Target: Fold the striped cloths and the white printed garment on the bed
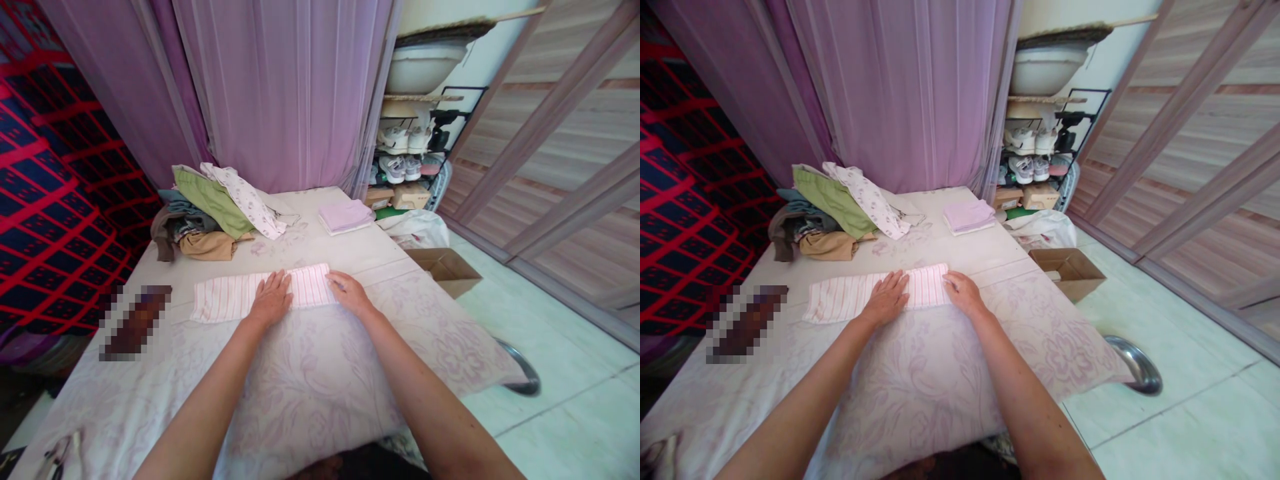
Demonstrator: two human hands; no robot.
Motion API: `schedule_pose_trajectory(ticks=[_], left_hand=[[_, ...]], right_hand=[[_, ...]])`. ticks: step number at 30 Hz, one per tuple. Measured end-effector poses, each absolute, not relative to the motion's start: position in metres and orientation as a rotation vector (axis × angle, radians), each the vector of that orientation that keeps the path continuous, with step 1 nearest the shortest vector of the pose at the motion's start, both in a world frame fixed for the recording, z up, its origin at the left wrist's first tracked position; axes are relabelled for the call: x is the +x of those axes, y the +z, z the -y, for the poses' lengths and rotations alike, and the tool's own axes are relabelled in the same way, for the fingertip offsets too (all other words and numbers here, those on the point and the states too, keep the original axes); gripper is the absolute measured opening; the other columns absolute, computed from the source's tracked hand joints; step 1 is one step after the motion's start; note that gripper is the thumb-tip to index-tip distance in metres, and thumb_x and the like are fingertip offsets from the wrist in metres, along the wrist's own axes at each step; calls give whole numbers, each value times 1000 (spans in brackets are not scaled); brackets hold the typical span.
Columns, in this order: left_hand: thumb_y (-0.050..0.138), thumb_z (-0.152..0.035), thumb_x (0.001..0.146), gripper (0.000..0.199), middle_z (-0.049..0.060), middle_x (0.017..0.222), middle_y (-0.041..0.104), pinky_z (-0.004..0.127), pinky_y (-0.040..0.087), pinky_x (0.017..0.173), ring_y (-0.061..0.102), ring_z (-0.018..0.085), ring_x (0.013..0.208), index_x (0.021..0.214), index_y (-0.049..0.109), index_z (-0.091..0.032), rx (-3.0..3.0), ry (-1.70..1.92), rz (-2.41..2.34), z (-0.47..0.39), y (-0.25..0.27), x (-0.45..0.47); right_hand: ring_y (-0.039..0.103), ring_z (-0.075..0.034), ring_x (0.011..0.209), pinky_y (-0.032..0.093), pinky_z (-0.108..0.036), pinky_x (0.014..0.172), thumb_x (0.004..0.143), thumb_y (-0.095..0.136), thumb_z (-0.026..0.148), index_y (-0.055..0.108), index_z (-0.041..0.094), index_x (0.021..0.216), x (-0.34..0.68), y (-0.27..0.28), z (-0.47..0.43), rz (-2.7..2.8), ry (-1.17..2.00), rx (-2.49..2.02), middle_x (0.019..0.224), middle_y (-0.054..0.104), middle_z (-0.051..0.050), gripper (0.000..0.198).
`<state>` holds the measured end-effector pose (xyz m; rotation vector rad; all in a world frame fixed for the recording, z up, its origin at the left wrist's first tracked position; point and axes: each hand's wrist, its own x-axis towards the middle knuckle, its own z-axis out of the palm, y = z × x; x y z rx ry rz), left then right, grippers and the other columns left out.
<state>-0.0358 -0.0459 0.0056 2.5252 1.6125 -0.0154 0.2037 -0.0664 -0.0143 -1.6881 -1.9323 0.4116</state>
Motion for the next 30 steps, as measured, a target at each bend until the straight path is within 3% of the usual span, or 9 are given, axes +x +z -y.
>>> schedule_pose_trajectory(ticks=[3,9,14,18,25,30], left_hand=[[30,-31,94,53,9,156,27,51,24,112,24,27,143,147,32,-21,2527,37,-1664,44,2,-34],[31,-25,92,53,11,153,33,55,30,109,30,28,140,145,37,-23,2512,20,-1749,43,8,-30],[31,-28,95,48,12,153,32,58,20,113,25,31,142,138,47,-18,2714,123,-1712,61,21,-10],[28,-38,97,50,9,153,34,52,21,114,26,27,142,143,41,-20,2721,43,-1534,69,17,5],[27,-33,98,49,4,154,33,53,19,115,26,25,143,144,37,-25,2662,20,-1576,61,4,0],[28,-32,97,48,3,152,37,51,19,115,27,23,142,143,40,-26,2655,112,-1580,58,-5,-2]], right_hand=[[55,-19,116,39,-35,103,88,50,30,68,22,114,208,-18,75,2011,263,-1656,123,64,-6,33],[57,-17,113,39,-33,100,91,45,25,70,25,108,212,-18,74,1987,230,-1735,119,67,-4,30],[54,-19,115,37,-35,99,89,50,32,67,26,112,207,-13,80,1998,194,-1712,122,64,-4,29],[53,-21,116,36,-39,98,89,49,35,64,26,114,200,-9,85,1993,135,-1746,124,63,-6,30],[55,-18,114,38,-36,96,92,43,31,68,29,107,213,-13,71,2001,264,-1736,120,65,-2,29],[51,-21,120,36,-39,99,86,54,33,64,28,116,221,-18,66,2110,274,-1643,128,61,-5,32]])
